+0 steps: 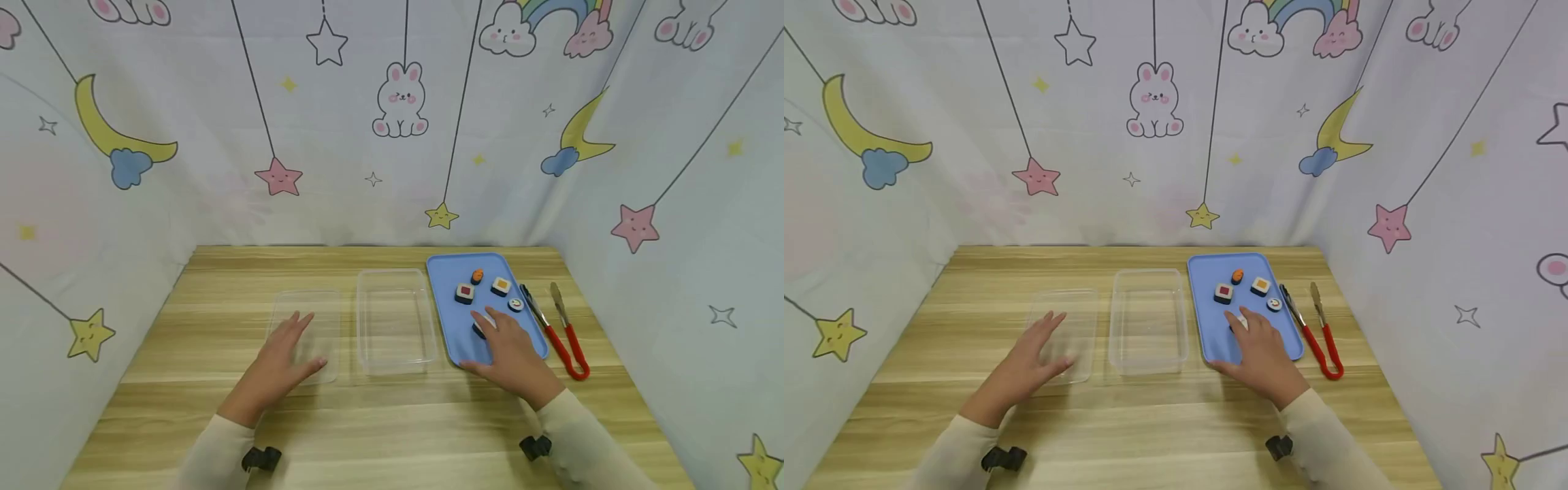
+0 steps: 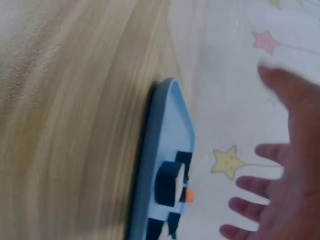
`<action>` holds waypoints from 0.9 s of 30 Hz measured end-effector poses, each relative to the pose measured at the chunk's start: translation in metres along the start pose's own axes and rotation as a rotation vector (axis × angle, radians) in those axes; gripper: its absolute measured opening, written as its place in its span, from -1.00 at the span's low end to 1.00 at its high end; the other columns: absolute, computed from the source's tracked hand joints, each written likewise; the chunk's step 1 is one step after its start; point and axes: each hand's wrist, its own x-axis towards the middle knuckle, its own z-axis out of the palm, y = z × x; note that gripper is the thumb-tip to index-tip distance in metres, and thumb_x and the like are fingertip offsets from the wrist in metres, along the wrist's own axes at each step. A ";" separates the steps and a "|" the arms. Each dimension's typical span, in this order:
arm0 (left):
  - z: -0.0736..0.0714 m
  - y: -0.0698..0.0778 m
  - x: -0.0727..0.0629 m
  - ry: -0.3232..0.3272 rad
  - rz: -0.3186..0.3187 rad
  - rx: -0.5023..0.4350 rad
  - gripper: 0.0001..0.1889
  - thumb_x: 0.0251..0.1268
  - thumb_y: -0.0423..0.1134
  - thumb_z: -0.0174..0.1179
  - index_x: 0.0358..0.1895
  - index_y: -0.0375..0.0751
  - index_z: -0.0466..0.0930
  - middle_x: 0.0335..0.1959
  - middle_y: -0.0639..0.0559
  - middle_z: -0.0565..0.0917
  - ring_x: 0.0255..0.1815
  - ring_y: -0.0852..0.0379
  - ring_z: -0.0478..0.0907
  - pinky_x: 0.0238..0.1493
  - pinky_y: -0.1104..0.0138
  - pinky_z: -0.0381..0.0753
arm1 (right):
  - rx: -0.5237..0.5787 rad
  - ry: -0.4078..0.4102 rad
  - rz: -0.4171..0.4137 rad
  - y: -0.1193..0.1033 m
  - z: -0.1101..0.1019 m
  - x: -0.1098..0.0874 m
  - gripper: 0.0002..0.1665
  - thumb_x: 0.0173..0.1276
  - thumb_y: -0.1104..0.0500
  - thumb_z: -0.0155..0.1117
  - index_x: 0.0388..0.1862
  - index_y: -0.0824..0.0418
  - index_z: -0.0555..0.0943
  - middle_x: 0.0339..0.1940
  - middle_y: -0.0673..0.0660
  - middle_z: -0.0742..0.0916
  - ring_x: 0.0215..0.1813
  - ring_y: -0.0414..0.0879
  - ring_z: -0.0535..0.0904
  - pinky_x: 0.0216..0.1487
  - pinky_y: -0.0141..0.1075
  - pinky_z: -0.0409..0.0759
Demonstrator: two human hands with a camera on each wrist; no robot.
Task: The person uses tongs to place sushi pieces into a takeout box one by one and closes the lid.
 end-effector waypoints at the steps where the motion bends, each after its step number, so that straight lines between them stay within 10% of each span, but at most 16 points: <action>1: 0.004 0.002 0.004 0.020 -0.008 -0.068 -0.10 0.39 0.16 0.33 0.66 -0.06 0.14 0.66 -0.29 0.10 0.64 -0.41 -0.01 0.49 -0.43 0.09 | 0.026 0.038 0.022 0.002 0.000 0.000 0.05 0.32 -0.31 0.44 0.60 0.19 0.33 0.51 0.36 0.43 0.48 0.39 0.32 0.37 0.41 0.38; 11: 0.055 0.034 0.033 0.079 -0.011 -0.456 -0.26 0.39 -0.14 0.41 0.57 -0.13 0.33 0.57 -0.12 0.33 0.52 -0.24 0.34 0.35 -0.08 0.58 | 0.073 0.364 0.368 0.073 -0.009 -0.004 -0.31 0.42 0.01 0.39 0.33 0.46 0.52 0.20 0.54 0.52 0.22 0.47 0.39 0.20 0.37 0.37; 18: 0.078 0.039 0.034 0.079 -0.069 -0.654 -0.27 0.31 -0.30 0.46 0.53 -0.18 0.39 0.55 -0.15 0.35 0.51 -0.26 0.35 0.28 0.02 0.65 | 0.111 0.180 0.635 0.123 -0.005 -0.015 0.00 0.48 -0.16 0.26 0.53 0.56 0.22 0.35 0.70 0.30 0.32 0.65 0.19 0.23 0.48 0.30; 27: 0.087 0.035 0.035 0.109 -0.102 -0.722 -0.27 0.25 -0.38 0.48 0.50 -0.17 0.44 0.54 -0.14 0.38 0.49 -0.26 0.39 0.24 -0.01 0.67 | 0.170 0.181 0.633 0.144 0.009 -0.016 -0.31 0.43 -0.04 0.36 0.12 0.59 0.51 -0.11 0.52 0.61 -0.06 0.42 0.55 -0.07 0.25 0.57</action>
